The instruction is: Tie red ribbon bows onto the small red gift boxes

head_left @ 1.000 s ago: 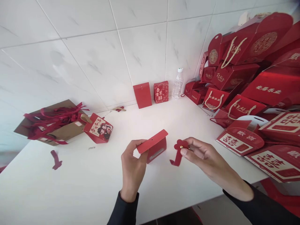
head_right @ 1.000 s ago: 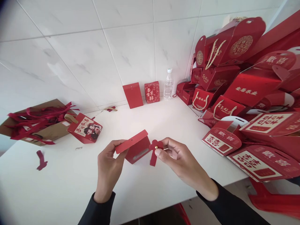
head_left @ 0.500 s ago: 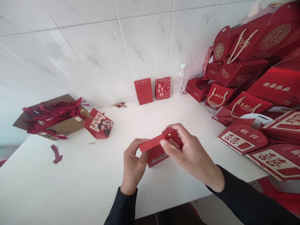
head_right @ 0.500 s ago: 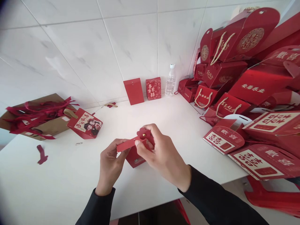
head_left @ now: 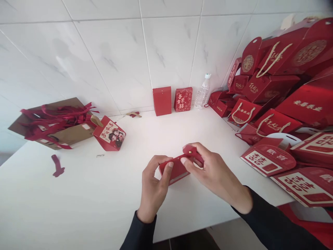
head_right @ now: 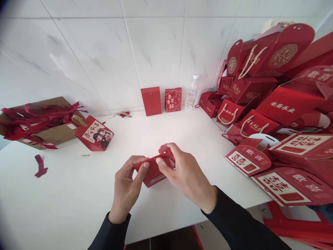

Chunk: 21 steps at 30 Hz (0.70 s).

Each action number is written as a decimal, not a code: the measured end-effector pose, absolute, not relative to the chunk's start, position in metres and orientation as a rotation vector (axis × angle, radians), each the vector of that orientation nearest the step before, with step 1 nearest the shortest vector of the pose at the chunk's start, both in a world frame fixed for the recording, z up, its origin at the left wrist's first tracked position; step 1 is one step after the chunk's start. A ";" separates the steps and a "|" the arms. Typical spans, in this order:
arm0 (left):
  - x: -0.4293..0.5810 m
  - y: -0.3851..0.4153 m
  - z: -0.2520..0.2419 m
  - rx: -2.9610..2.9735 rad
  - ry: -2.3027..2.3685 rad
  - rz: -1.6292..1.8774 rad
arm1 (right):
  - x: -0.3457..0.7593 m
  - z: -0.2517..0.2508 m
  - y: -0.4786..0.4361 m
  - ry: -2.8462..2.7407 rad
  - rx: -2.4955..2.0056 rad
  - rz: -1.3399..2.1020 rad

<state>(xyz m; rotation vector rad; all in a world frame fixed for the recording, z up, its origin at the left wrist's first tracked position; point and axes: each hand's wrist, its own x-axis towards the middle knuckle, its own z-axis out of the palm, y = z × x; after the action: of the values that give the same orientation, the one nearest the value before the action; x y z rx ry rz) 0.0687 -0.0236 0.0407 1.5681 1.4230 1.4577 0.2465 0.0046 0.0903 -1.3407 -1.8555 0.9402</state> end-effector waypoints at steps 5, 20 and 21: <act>0.074 -0.032 0.034 1.817 1.402 1.510 | 0.266 0.097 -0.002 -1.311 -1.175 1.640; 0.080 -0.035 0.039 1.890 1.443 1.521 | 0.281 0.098 0.003 -0.451 -0.676 2.251; 0.080 -0.035 0.040 1.884 1.457 1.514 | 0.281 0.098 0.002 -0.454 -0.674 2.247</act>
<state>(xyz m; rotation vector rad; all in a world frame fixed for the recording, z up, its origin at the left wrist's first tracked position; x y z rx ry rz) 0.0804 -0.0352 0.0398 1.8843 1.4574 1.5141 0.2808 0.0018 0.0983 -0.6740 -0.4544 2.2472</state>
